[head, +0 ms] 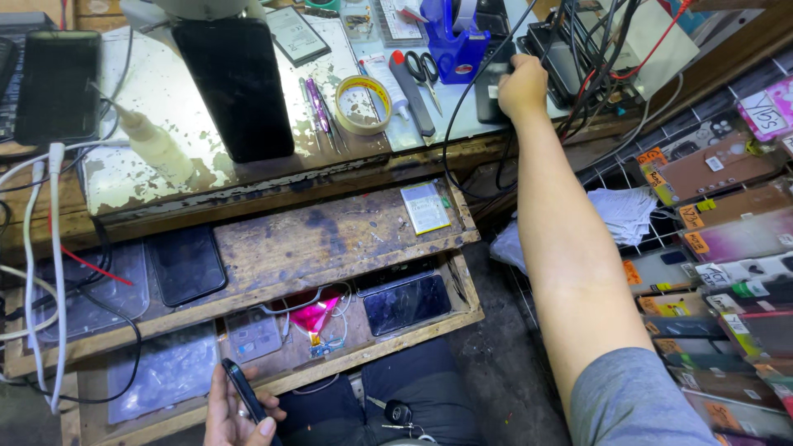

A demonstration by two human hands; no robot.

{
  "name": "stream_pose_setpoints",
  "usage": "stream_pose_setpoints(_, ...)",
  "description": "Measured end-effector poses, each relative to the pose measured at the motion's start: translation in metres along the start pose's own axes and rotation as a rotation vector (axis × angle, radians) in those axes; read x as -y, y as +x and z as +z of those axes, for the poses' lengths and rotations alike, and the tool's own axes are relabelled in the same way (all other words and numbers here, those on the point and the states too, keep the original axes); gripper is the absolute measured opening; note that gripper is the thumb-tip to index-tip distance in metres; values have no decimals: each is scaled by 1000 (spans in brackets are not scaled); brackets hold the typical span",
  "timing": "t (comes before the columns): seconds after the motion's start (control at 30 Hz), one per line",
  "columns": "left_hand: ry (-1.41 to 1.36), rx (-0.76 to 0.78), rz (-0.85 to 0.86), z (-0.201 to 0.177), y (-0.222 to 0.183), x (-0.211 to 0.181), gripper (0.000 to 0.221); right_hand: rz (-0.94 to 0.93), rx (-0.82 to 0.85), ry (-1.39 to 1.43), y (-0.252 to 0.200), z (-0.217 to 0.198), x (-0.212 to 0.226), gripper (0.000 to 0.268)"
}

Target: The person disassembles a mobile phone by removing the back cover and using a purple prying tool to separate internal components, including the motherboard and battery, placing the parts on a workbench.

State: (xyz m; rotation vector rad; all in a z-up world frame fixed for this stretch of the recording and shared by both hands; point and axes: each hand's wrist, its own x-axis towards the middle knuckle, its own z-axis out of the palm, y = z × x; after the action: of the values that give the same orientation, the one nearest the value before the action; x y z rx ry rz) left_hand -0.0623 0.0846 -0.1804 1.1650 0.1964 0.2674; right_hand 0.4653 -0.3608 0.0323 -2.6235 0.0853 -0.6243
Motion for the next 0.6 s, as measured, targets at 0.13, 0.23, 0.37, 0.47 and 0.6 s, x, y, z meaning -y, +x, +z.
stream_pose_setpoints(0.13,28,-25,-53,-11,31,20,81,6,23,79,5,-9,-5,43)
stream_pose_setpoints(0.23,150,-129,-160,-28,27,26,76,-22,182,73,-8,-10,-22,51)
stream_pose_setpoints(0.37,-51,-217,-733,-37,56,23,72,-168,204,-25,-5,-9,-40,46)
stream_pose_setpoints(0.47,-19,-82,-285,-23,31,18,84,-393,59,-15,-8,-1,-47,42)
stream_pose_setpoints(0.6,-4,38,30,-5,4,-1,113,-289,-162,93,-24,-10,-38,34)
